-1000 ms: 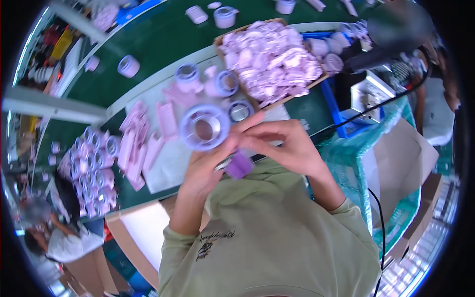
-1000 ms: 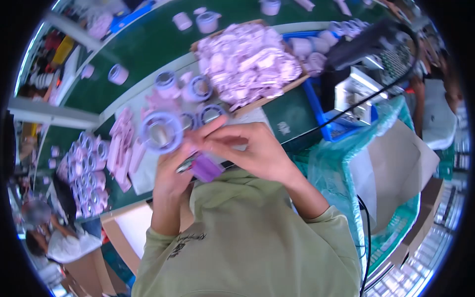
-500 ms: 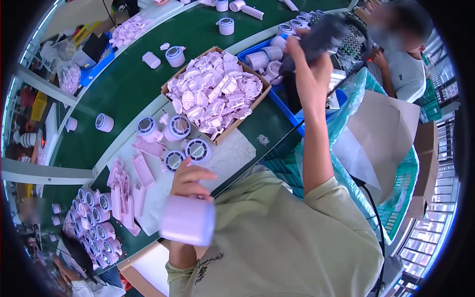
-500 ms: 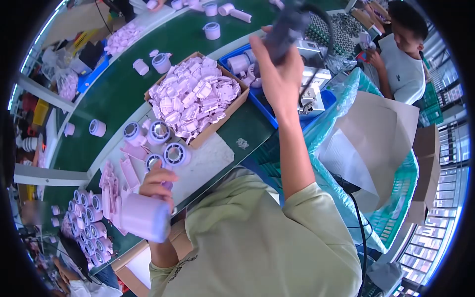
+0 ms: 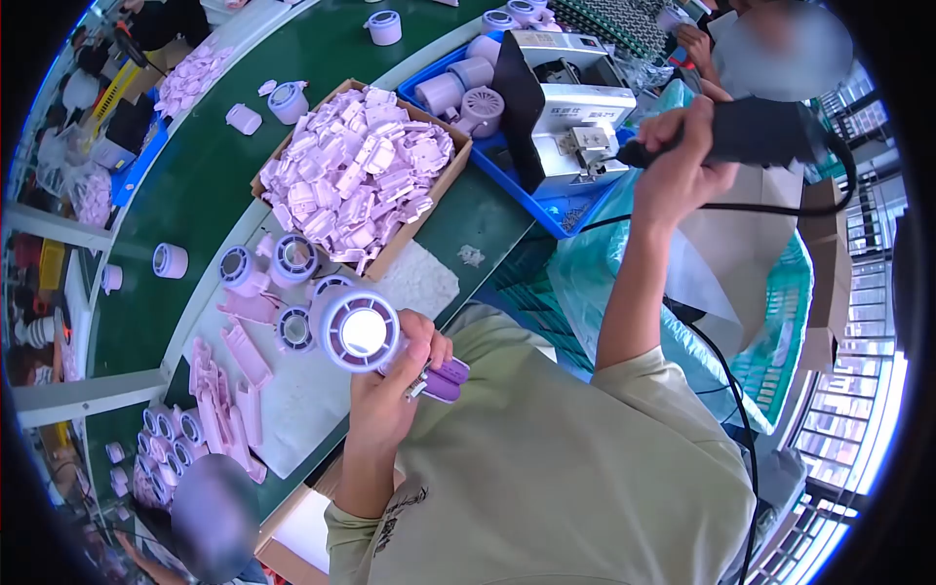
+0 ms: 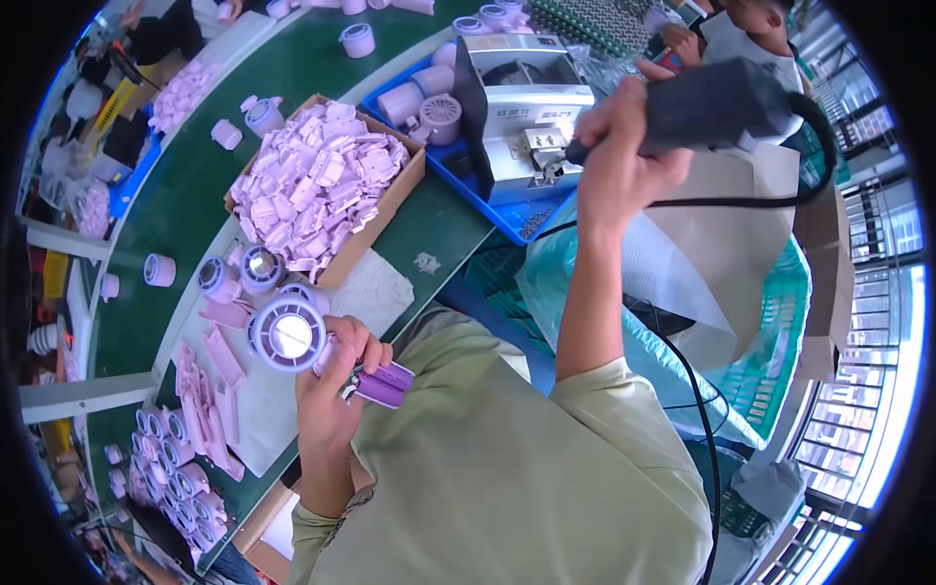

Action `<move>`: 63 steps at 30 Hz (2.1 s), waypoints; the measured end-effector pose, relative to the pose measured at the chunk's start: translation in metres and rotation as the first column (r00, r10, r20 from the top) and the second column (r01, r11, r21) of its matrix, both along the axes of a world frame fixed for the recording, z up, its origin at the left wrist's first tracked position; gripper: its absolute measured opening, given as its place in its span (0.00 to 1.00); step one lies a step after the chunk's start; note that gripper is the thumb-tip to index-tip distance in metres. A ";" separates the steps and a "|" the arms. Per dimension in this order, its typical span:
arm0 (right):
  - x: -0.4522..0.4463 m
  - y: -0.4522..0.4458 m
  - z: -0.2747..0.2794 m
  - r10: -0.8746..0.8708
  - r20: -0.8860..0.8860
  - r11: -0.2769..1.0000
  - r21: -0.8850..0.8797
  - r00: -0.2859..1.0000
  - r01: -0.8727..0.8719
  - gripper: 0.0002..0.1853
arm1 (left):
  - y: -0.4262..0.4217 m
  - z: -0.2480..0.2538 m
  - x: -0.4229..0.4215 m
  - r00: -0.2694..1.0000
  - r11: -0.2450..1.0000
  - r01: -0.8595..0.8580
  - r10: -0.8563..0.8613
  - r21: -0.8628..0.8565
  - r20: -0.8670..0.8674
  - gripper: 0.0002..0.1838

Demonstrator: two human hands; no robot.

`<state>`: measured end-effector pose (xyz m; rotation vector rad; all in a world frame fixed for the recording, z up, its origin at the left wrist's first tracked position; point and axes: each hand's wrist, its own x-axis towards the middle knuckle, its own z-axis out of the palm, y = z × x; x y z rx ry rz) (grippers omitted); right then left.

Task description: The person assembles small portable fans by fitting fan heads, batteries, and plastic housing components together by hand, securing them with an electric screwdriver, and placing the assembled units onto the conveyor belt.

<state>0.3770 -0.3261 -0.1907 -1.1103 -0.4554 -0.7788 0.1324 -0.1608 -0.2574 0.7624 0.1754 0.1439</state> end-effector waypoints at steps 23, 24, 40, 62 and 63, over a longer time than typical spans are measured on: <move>-0.001 -0.006 -0.003 0.010 -0.057 0.995 -0.102 0.998 -0.016 0.06 | -0.005 -0.004 0.006 0.991 0.997 0.077 -0.079 -0.022 -0.107 0.19; 0.001 -0.005 -0.005 0.020 -0.058 0.995 -0.098 0.998 -0.026 0.06 | -0.005 -0.003 0.006 0.991 0.996 0.085 -0.087 -0.023 -0.106 0.18; 0.006 -0.001 -0.011 0.051 -0.070 0.996 -0.064 0.996 -0.055 0.04 | -0.004 -0.005 0.007 0.989 0.995 0.103 -0.103 -0.002 -0.103 0.19; 0.006 0.002 0.016 -0.007 0.062 0.998 0.066 0.998 0.003 0.05 | -0.004 -0.007 0.009 0.984 0.991 0.130 -0.125 0.032 -0.128 0.19; 0.009 0.003 0.024 0.010 0.106 0.990 0.140 0.994 -0.025 0.05 | -0.004 -0.007 0.009 0.984 0.991 0.131 -0.125 0.038 -0.124 0.19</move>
